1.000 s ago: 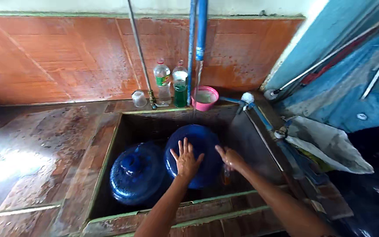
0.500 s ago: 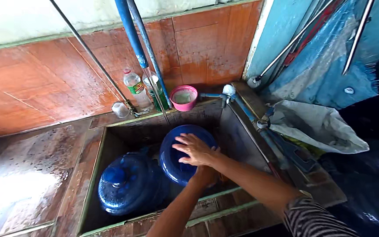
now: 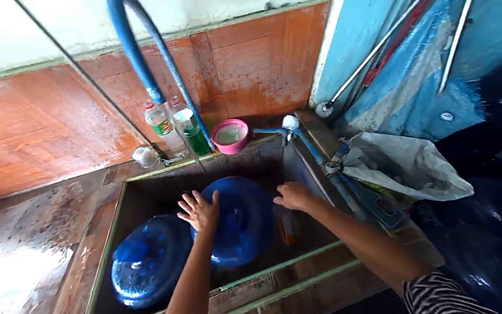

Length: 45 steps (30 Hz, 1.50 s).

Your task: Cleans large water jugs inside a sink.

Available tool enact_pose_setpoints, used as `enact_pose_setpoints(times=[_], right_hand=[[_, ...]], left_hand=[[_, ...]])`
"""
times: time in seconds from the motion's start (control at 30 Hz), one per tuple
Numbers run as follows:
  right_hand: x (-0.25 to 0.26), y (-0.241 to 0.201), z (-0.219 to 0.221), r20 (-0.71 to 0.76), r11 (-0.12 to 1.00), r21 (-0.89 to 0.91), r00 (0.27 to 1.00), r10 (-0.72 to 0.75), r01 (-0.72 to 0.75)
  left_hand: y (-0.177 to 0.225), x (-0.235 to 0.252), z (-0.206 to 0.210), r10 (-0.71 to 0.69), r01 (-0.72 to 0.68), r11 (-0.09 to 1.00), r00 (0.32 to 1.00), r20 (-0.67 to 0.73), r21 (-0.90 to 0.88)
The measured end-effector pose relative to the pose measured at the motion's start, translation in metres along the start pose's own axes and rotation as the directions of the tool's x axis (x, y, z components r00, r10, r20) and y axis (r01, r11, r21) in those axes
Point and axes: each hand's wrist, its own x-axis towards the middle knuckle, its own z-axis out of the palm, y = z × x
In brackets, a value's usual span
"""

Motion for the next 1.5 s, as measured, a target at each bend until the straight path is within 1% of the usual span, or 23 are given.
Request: enact_pose_setpoints(times=[0.1, 0.17, 0.3, 0.33, 0.4, 0.43, 0.5, 0.57, 0.63, 0.67, 0.73, 0.77, 0.8, 0.9, 1.0, 1.07, 1.1, 1.17, 1.23, 1.33, 1.37, 1.43, 1.5], right_hand=[[-0.011, 0.053, -0.027, -0.122, 0.995, 0.076, 0.990, 0.067, -0.058], [-0.004, 0.096, -0.037, -0.251, 0.989, 0.132, 0.963, 0.098, -0.066], [0.010, 0.159, -0.041, -0.464, 0.986, 0.154, 0.875, 0.135, -0.070], [0.012, 0.166, -0.039, -0.483, 0.989, 0.132, 0.867, 0.122, -0.066], [0.016, 0.176, -0.036, -0.509, 0.994, 0.103, 0.856, 0.094, -0.048], [0.018, 0.180, -0.035, -0.518, 0.994, 0.102, 0.850, 0.095, -0.049], [0.022, 0.189, -0.031, -0.548, 0.993, 0.110, 0.832, 0.089, -0.034], [0.025, 0.198, -0.027, -0.580, 0.994, 0.111, 0.812, 0.068, -0.004], [0.026, 0.200, -0.029, -0.580, 0.994, 0.110, 0.812, 0.057, 0.009], [0.027, 0.200, -0.032, -0.577, 0.993, 0.114, 0.815, 0.057, 0.011], [0.031, 0.201, -0.036, -0.568, 0.993, 0.120, 0.820, 0.064, 0.005], [0.033, 0.201, -0.038, -0.569, 0.992, 0.125, 0.819, 0.071, 0.000], [0.034, 0.201, -0.040, -0.566, 0.991, 0.133, 0.821, 0.078, -0.002], [0.041, 0.202, -0.044, -0.540, 0.987, 0.161, 0.835, 0.102, -0.017], [0.046, 0.213, -0.040, -0.563, 0.980, 0.197, 0.818, 0.120, -0.008], [0.046, 0.225, -0.030, -0.622, 0.972, 0.234, 0.773, 0.126, 0.030], [0.041, 0.227, -0.027, -0.644, 0.969, 0.244, 0.751, 0.145, 0.022], [0.021, 0.221, -0.014, -0.664, 0.965, 0.257, 0.714, 0.220, -0.058], [0.007, 0.214, -0.008, -0.665, 0.954, 0.249, 0.687, 0.293, -0.166], [0.016, 0.168, -0.028, -0.535, 0.916, 0.246, 0.744, 0.401, -0.317], [0.025, 0.136, -0.033, -0.525, 0.946, 0.207, 0.788, 0.322, -0.249], [0.051, 0.055, -0.026, -0.531, 0.994, 0.042, 0.845, -0.066, 0.104], [0.089, -0.033, -0.002, -0.436, 0.894, -0.125, 0.786, -0.439, 0.430]], left_hand=[[0.029, 0.044, -0.006, -0.104, 0.094, 0.993, 0.981, 0.164, 0.072], [0.050, 0.056, -0.006, -0.098, 0.083, 0.994, 0.960, 0.262, 0.068], [0.092, 0.041, -0.002, 0.195, -0.245, 0.968, 0.877, 0.438, 0.059], [0.097, 0.037, 0.003, 0.266, -0.310, 0.950, 0.865, 0.424, 0.037], [0.093, 0.032, 0.025, 0.340, -0.343, 0.939, 0.921, 0.190, -0.017], [0.089, 0.030, 0.035, 0.299, -0.298, 0.954, 0.952, 0.063, -0.025], [0.083, 0.017, 0.037, 0.178, -0.179, 0.984, 0.983, 0.054, 0.010], [0.070, -0.006, 0.038, 0.320, -0.323, 0.946, 0.942, 0.098, 0.022], [0.048, -0.020, 0.039, 0.511, -0.509, 0.860, 0.857, 0.073, -0.040], [0.038, -0.020, 0.036, 0.515, -0.512, 0.857, 0.856, 0.047, -0.051], [0.030, -0.018, 0.029, 0.307, -0.307, 0.952, 0.951, 0.041, -0.003], [0.032, -0.020, 0.027, 0.211, -0.213, 0.977, 0.975, 0.069, 0.026], [0.035, -0.025, 0.028, 0.191, -0.194, 0.981, 0.977, 0.092, 0.031], [0.033, -0.045, 0.030, 0.415, -0.414, 0.909, 0.893, 0.176, -0.040], [0.029, -0.040, 0.011, 0.523, -0.524, 0.842, 0.738, 0.426, -0.125], [0.031, -0.046, 0.004, 0.519, -0.524, 0.841, 0.715, 0.468, -0.133], [0.029, -0.053, 0.006, 0.544, -0.533, 0.832, 0.728, 0.417, -0.154], [0.013, -0.069, 0.023, 0.648, -0.620, 0.762, 0.729, 0.221, -0.188], [-0.004, -0.071, 0.033, 0.733, -0.718, 0.679, 0.676, 0.078, -0.154], [-0.022, -0.076, 0.034, 0.783, -0.771, 0.619, 0.620, 0.044, -0.154], [-0.024, -0.077, 0.034, 0.790, -0.776, 0.608, 0.611, 0.038, -0.169], [-0.025, -0.081, 0.036, 0.800, -0.784, 0.589, 0.600, 0.003, -0.195], [-0.033, -0.085, 0.035, 0.763, -0.758, 0.629, 0.644, -0.050, -0.174]])
